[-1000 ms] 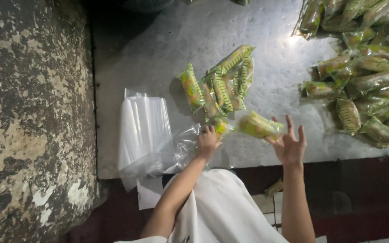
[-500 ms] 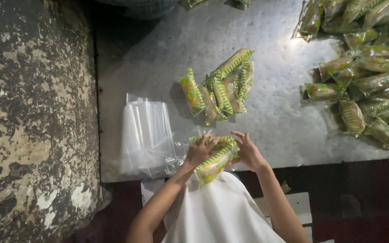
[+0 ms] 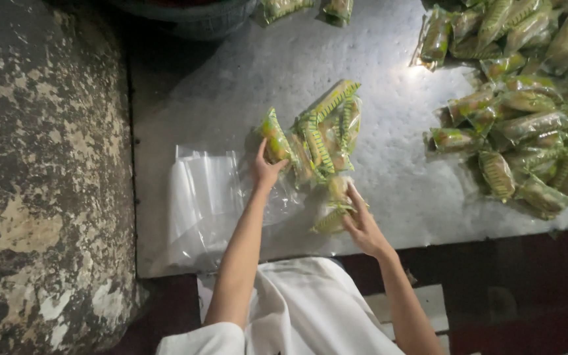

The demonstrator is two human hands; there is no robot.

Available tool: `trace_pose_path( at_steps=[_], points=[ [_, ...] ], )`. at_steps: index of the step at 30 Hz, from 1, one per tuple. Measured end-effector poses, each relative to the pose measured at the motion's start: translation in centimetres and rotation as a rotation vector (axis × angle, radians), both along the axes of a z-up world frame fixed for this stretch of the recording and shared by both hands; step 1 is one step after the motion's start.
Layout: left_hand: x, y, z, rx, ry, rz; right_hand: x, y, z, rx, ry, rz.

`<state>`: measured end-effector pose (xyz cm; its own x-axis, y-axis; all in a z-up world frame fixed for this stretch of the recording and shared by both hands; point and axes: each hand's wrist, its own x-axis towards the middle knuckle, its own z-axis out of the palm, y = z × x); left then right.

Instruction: Packing individual snack packets into larger plastic bags on a metal table.

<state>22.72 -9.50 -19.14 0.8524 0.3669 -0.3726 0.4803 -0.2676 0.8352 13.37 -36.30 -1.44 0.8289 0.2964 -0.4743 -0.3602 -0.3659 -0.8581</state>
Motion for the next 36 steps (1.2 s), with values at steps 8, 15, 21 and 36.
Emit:
trace_pose_path(
  at_steps=[8, 15, 21, 36],
  points=[
    [-10.7, -4.9, 12.8, -0.172, -0.298, 0.118, -1.2, 1.3, -5.5, 0.065, -0.387, 0.583],
    [-13.8, -6.1, 15.0, -0.427, -0.209, 0.116, -2.6, 2.2, -7.0, 0.172, -0.391, 0.576],
    [-14.1, -6.4, 14.6, -0.726, -0.122, -0.036, -4.4, 0.7, -7.2, 0.158, -0.351, 0.477],
    [-2.2, 2.2, -3.2, 0.565, 0.217, -0.444, -2.4, -0.8, -2.8, 0.007, -0.064, -0.142]
  ],
)
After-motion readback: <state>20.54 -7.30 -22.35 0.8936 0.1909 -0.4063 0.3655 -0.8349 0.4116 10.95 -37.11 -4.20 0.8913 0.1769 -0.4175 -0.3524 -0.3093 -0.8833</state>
